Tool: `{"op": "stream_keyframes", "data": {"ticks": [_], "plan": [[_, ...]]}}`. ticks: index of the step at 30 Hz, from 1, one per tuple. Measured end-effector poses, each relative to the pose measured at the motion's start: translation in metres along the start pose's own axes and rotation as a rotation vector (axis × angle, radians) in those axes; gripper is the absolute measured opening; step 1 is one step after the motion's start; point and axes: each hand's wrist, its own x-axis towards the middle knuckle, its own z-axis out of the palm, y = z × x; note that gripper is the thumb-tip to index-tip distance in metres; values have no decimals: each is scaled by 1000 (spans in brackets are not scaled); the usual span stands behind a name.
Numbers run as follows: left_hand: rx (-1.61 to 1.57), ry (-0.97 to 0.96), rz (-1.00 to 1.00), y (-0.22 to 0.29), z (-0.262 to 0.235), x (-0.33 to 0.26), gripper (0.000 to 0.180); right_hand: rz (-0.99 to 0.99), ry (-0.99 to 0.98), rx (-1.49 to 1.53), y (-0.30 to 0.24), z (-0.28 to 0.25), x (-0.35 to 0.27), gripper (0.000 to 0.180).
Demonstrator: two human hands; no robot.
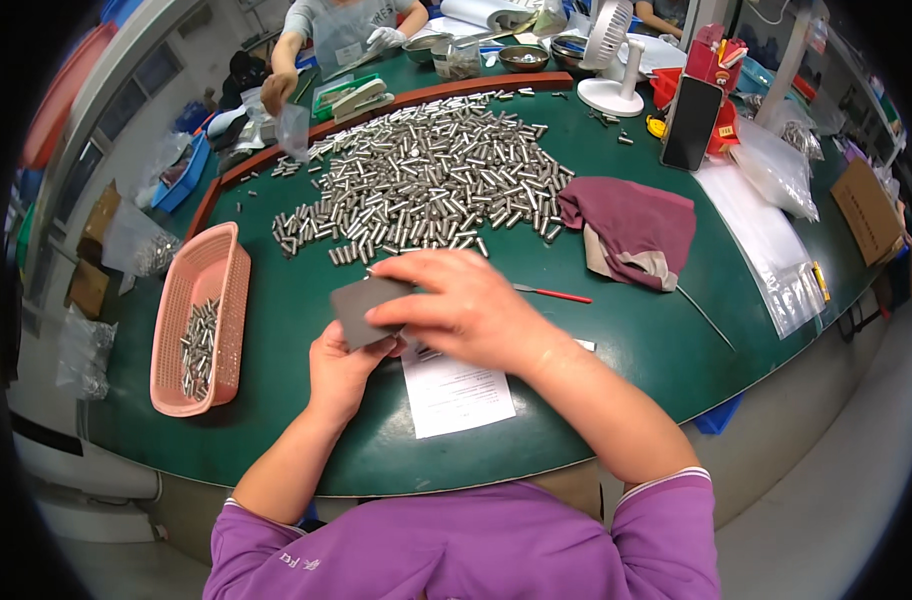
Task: The person picks up small cylindrical metal parts from a pile on a green workbench and arranges them on a white paper. They use a rectangular sanding block to rub the ends of the metal parts, then place the finished pieces into a pink plastic basket. The person repeats this process of picking, sanding, and placing throughout the video.
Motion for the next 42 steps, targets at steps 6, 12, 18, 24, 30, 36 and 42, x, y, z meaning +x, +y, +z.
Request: {"op": "stream_keyframes", "data": {"ticks": [6,12,18,24,30,36,42], "plan": [[-240,-68,16,-6,-5,4,32,107,4,-27,22,-20,-17,41],[-163,-69,-20,-8,-3,3,31,14,22,15,-6,3,1,43],[-332,-108,-44,-7,-10,5,39,197,29,-49,24,-31,-20,41],[-313,-110,-57,-8,-5,5,39,97,0,-51,10,-10,-13,42],[-203,-82,-58,-7,-6,2,37,22,22,-44,-4,3,-1,42],[-299,-74,-29,-6,-5,6,35,116,17,-93,16,-19,-17,43],[-236,-119,-74,-5,-6,6,30,58,26,-93,2,-2,-3,38]]}}
